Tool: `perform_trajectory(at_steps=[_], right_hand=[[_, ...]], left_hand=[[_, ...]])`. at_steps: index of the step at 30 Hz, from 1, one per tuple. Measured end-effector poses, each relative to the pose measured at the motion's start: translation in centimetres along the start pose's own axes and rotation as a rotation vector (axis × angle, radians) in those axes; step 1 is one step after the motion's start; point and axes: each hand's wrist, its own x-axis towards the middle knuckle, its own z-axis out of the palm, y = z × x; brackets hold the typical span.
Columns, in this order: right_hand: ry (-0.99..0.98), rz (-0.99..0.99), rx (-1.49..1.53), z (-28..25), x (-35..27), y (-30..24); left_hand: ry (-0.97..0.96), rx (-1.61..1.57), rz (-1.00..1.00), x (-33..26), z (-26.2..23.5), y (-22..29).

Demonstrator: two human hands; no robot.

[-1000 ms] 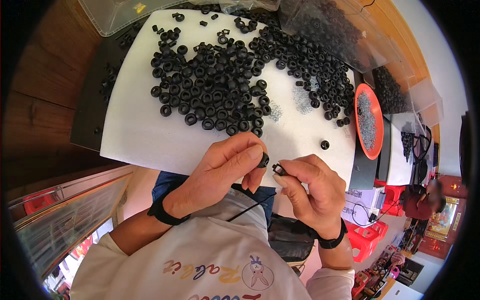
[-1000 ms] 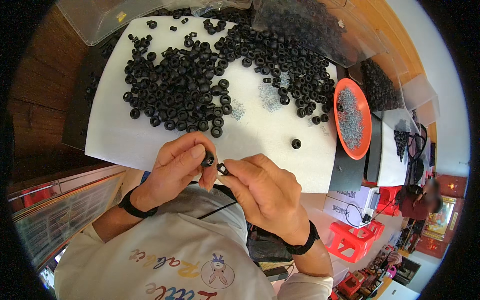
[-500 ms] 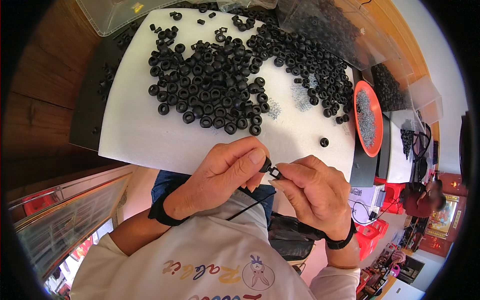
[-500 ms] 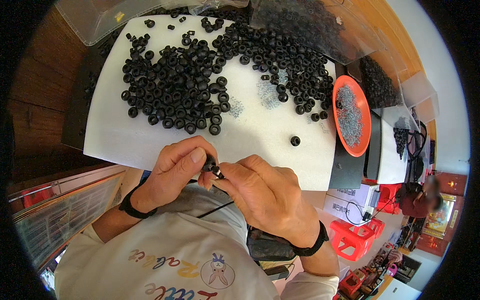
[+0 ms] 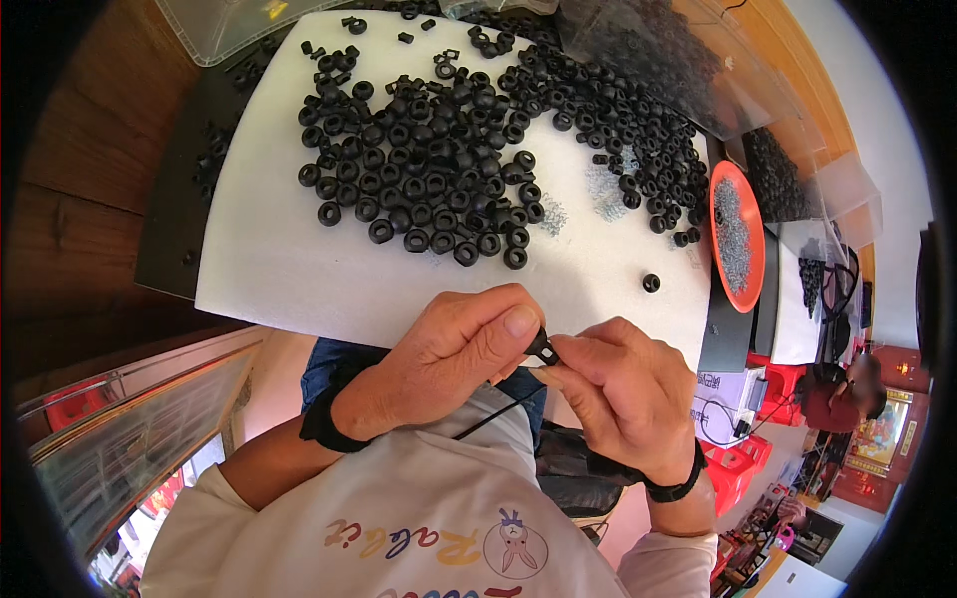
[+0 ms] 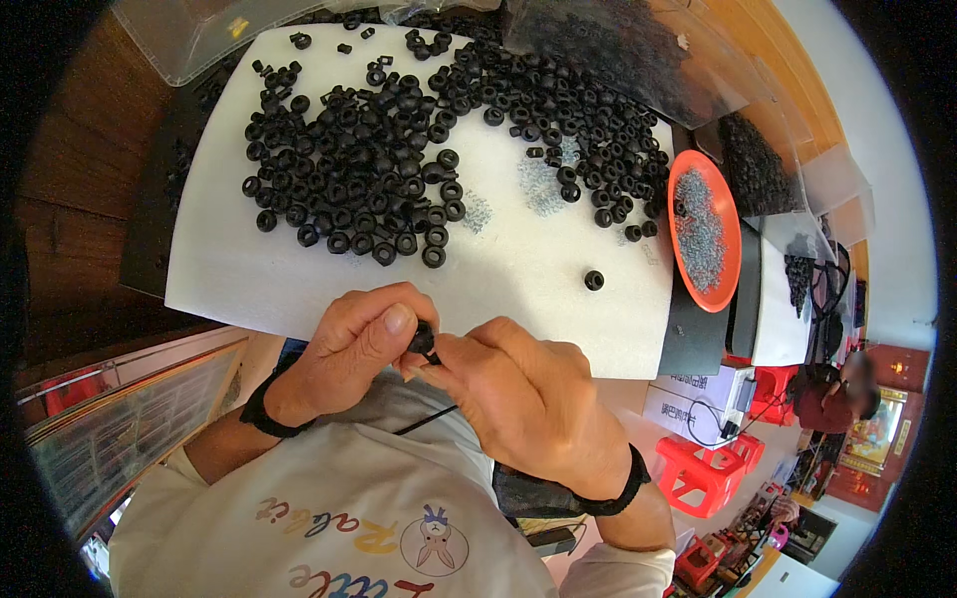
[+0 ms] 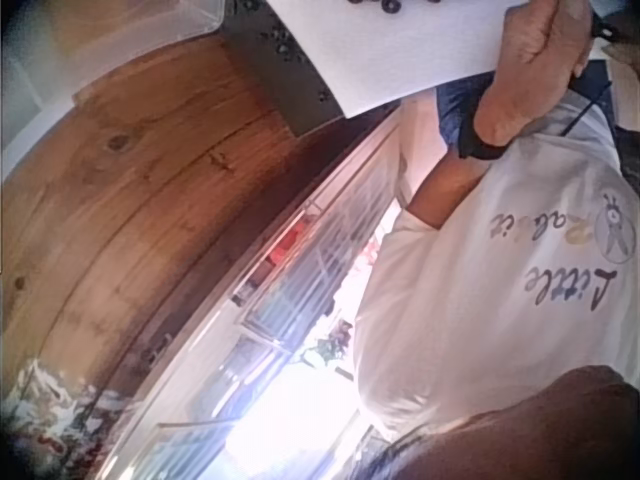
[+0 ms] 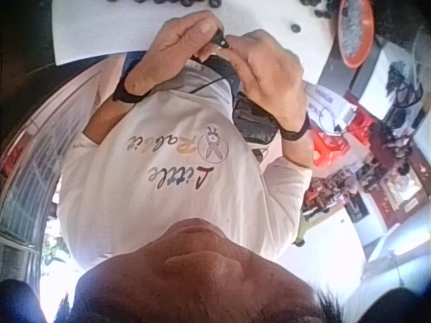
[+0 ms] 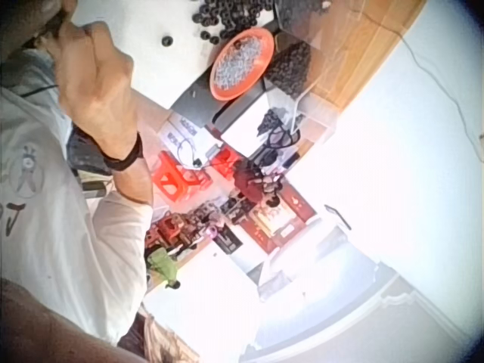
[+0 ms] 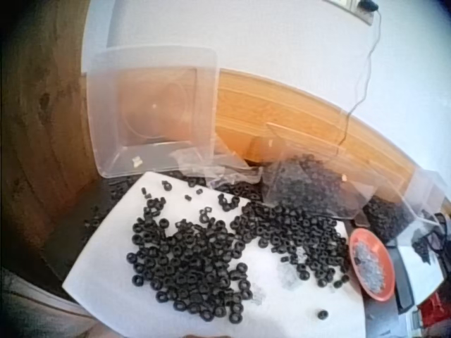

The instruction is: Assembling small plastic and metal components by hand.

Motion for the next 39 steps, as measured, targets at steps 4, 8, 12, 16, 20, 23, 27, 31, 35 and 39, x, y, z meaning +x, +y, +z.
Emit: perform_trajectory(at_steps=[4, 8, 12, 16, 20, 23, 27, 31, 35, 39], right_hand=[[0.045, 0.004, -0.039, 0.3, -0.1, -0.2], [-0.107, 0.204, 0.252, -0.3, 0.5, 0.2], [-0.283, 0.506, 0.677, -0.5, 1.0, 1.0], [-0.331, 0.418, 0.770, -0.2, 1.2, 2.2], [-0.378, 0.348, 0.723, -0.4, 1.4, 2.6], [-0.362, 0.374, 0.743, -0.2, 1.5, 2.4], [-0.311, 0.398, 0.685, 0.0, 1.6, 1.8], [-0.102, 0.441, 0.650, 1.3, 0.4, 0.7], [0.076, 0.286, 0.473, 2.1, -0.3, 0.7], [0.115, -0.039, 0.032, 1.9, 0.0, 0.8]], left_hand=[[0.022, 0.004, 0.023, 0.1, 0.1, 0.0], [0.014, 0.031, 0.004, 0.0, 0.0, 0.1], [0.026, 0.047, 0.067, 0.1, 0.6, 0.1], [0.034, -0.011, 0.040, 0.0, 0.4, 0.3], [0.013, 0.006, 0.016, 0.2, 0.2, 0.2], [-0.005, -0.017, 0.016, 0.2, 0.1, 0.2], [0.067, -0.027, 0.015, 0.2, 0.4, 0.6], [0.167, -0.123, -0.015, 0.4, 0.8, 0.7], [0.110, -0.094, -0.011, 0.5, 0.5, 0.4], [0.134, -0.072, -0.018, 0.5, 0.5, 0.2]])
